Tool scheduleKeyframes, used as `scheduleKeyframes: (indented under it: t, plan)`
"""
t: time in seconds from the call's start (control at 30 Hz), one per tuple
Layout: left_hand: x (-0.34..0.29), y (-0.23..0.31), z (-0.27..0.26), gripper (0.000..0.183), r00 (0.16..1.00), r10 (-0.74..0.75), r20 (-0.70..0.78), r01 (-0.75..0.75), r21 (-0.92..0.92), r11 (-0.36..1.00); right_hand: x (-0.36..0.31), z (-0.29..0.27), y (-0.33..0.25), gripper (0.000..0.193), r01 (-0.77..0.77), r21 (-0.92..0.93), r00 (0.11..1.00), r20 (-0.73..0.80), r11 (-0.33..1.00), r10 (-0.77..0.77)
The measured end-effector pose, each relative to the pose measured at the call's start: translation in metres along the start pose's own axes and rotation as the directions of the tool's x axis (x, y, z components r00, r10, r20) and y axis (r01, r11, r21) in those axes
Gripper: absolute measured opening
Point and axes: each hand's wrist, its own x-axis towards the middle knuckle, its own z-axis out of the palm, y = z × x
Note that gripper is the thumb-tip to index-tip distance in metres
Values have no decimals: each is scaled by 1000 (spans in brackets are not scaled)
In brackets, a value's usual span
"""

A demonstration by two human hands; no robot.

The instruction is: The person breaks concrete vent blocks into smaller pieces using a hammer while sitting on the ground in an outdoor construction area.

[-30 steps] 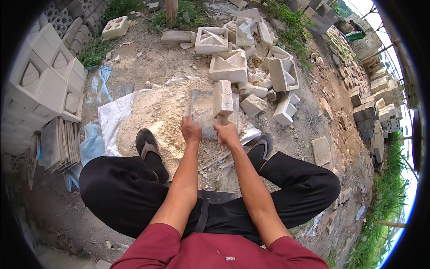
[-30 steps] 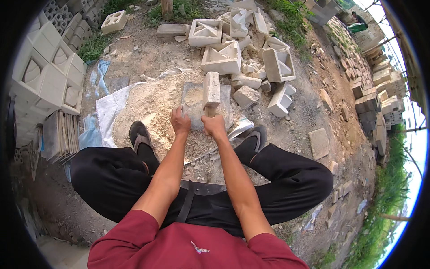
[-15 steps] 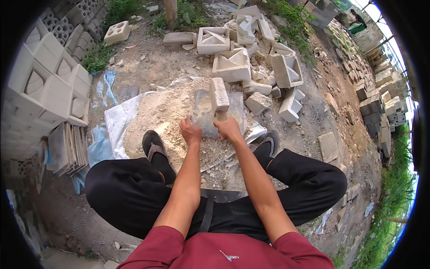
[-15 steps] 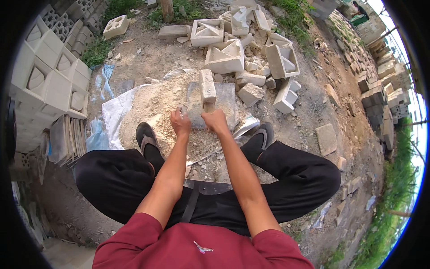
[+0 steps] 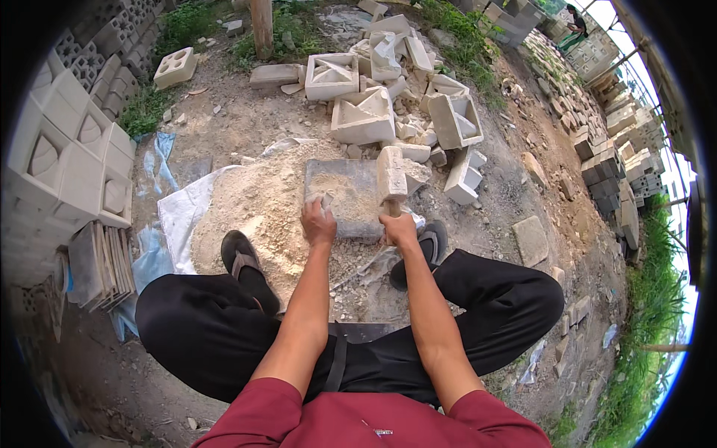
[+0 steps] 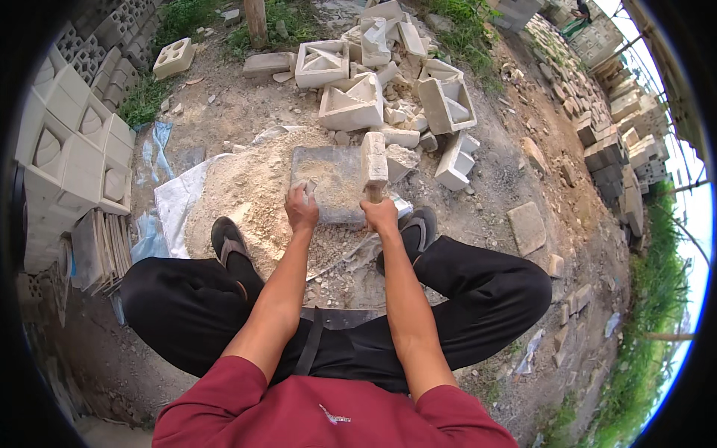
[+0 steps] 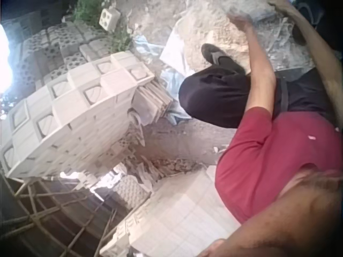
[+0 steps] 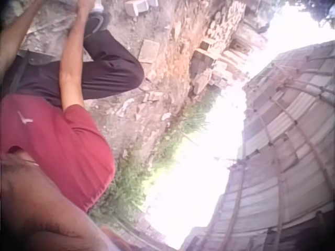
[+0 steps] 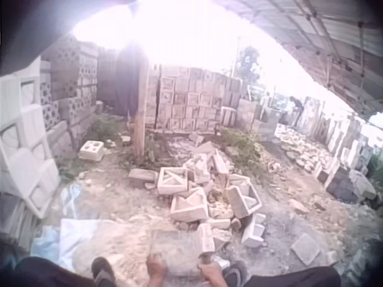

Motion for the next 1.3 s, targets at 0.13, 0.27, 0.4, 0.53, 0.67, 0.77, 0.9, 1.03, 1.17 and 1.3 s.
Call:
scheduleKeyframes:
  t: [0.13, 0.27, 0.4, 0.53, 0.67, 0.77, 0.9, 1.03, 1.17, 1.3]
  plan:
    - [0, -14, -3, 35, 999, -43, -14, 43, 30, 999, -36, 0, -16, 36, -103, -95, 994, 29, 990, 106]
    - [8, -10, -4, 36, 987, -119, -105, 118, -21, 993, -51, 38, 12, 37, -20, -290, 995, -95, 957, -9]
    - [33, -25, -17, 34, 941, -216, -260, 206, -67, 976, -72, 82, -6, 44, 90, -362, 995, 2, 928, -96]
    - [48, -34, -27, 29, 895, -262, -361, 227, -139, 964, -61, 82, -26, 49, 130, -274, 950, 308, 953, -41]
    - [45, -41, -33, 33, 922, -308, -237, 266, -192, 945, -32, 69, -24, 37, 289, -151, 952, -62, 945, -301]
    - [24, -21, -26, 33, 960, -262, -95, 240, -200, 950, 23, 34, -24, 37, 104, -70, 994, -1, 992, -105]
    - [1, -11, -27, 32, 989, -118, -85, 103, -165, 981, 54, 31, -32, 46, 46, 127, 999, -3, 991, -46]
    - [-2, 10, -18, 32, 999, -11, -42, 1, -228, 974, 99, 32, 2, 58, 61, 139, 998, 21, 988, -64]
    - [-3, 0, -32, 32, 984, -157, -79, 134, -244, 960, 80, 40, -20, 56, 152, 55, 961, 227, 987, -160]
    - [8, -10, -37, 32, 987, -136, -86, 119, -175, 977, 62, 26, -50, 50, 335, -46, 918, 240, 941, -315]
